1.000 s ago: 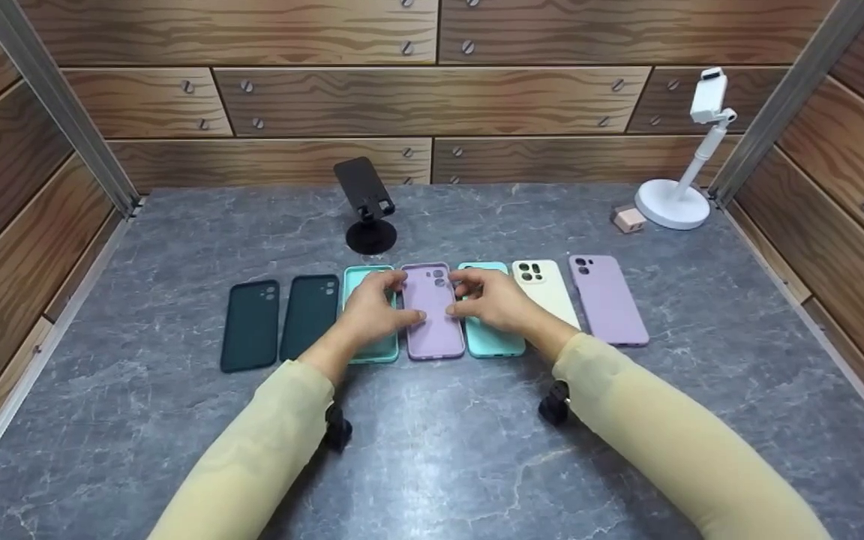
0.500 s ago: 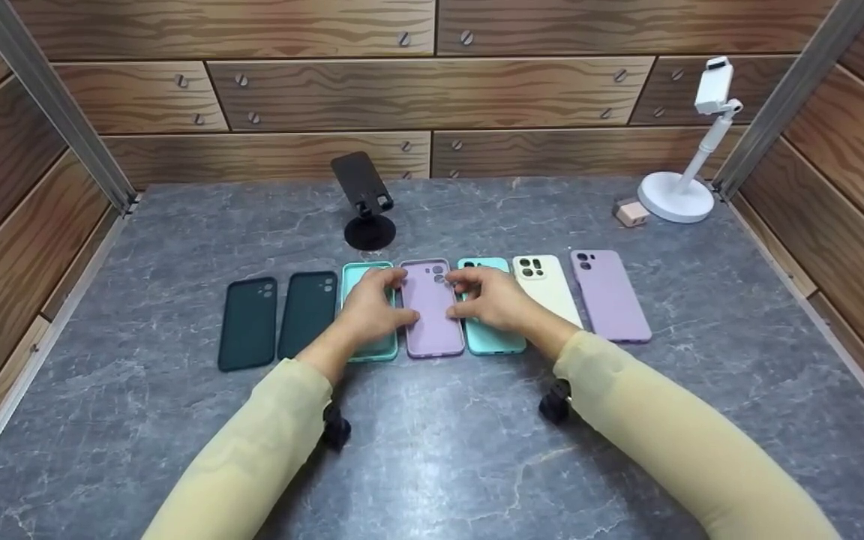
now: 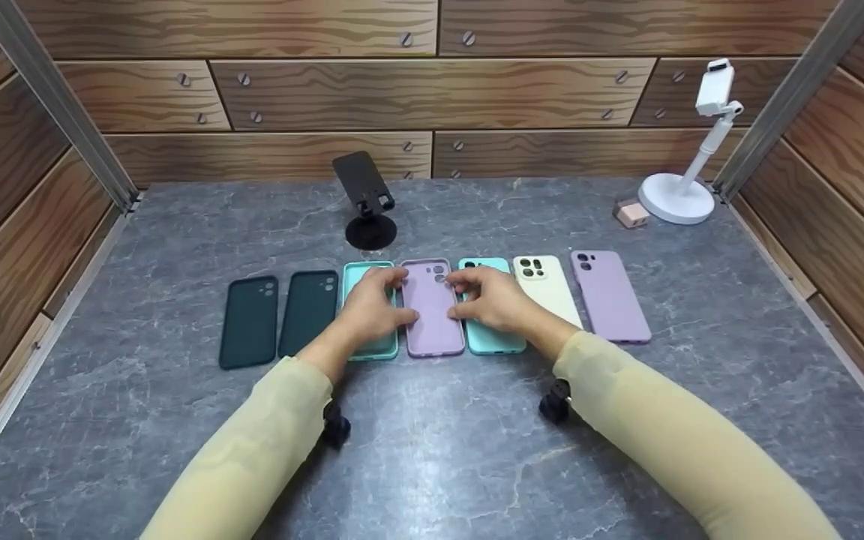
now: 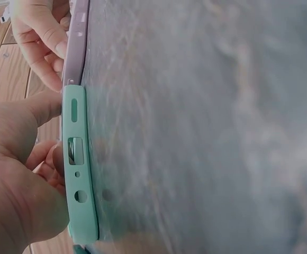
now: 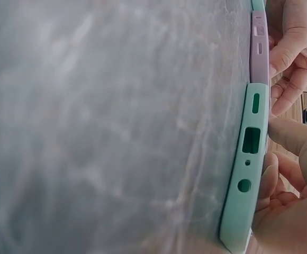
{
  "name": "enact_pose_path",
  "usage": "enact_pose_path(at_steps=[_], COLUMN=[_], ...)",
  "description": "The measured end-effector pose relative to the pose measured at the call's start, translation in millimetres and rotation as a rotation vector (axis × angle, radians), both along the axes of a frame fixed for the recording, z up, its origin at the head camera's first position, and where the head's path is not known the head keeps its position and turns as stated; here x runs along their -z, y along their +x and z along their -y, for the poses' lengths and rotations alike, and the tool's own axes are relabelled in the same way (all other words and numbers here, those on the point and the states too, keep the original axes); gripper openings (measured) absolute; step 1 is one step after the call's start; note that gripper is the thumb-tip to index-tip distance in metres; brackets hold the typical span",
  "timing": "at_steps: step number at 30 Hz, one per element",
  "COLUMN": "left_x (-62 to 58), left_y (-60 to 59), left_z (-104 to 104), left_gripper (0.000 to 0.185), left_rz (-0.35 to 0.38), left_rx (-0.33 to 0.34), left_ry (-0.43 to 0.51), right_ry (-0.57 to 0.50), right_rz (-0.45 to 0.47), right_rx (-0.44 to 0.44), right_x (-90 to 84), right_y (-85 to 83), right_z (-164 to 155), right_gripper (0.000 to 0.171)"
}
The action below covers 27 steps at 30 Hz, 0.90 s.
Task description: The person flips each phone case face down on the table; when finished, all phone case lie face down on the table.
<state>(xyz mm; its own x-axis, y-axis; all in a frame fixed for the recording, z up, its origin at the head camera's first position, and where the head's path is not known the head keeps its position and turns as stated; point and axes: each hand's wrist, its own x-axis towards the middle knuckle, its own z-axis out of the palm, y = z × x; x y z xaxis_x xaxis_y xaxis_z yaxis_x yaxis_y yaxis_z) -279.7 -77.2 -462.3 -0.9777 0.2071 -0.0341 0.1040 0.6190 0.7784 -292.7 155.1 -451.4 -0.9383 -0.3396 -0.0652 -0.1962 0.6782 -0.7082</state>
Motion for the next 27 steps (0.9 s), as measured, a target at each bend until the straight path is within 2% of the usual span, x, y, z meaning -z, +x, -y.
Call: enact_pose_path(at_steps=[7, 11, 20, 27], left_x=[-4.5, -9.1, -19.5, -24.3], left_y=[-3.1, -5.7, -5.6, -2.6], left_z=[1.2, 1.9, -1.0, -4.2], left_gripper=[0.064, 0.060, 0.064, 0.064], left_rz=[0.009, -0.015, -0.012, -0.033], left_rx=[0.007, 0.012, 0.019, 0.013], left_ry=[-0.002, -0.014, -0.055, -0.021], right_ry=[0.065, 0.090, 0.185, 0.196], right_rz=[-0.024, -0.050, -0.157, -0.259], right_rx=[-0.018, -0.037, -0.096, -0.150], right_x=[-1.9, -2.3, -5.1, -6.7], right_y=[0.6, 1.7, 7.1, 9.4], right_z=[0.6, 1.4, 4.0, 6.1], right_gripper=[0.051, 0.048, 0.048, 0.046])
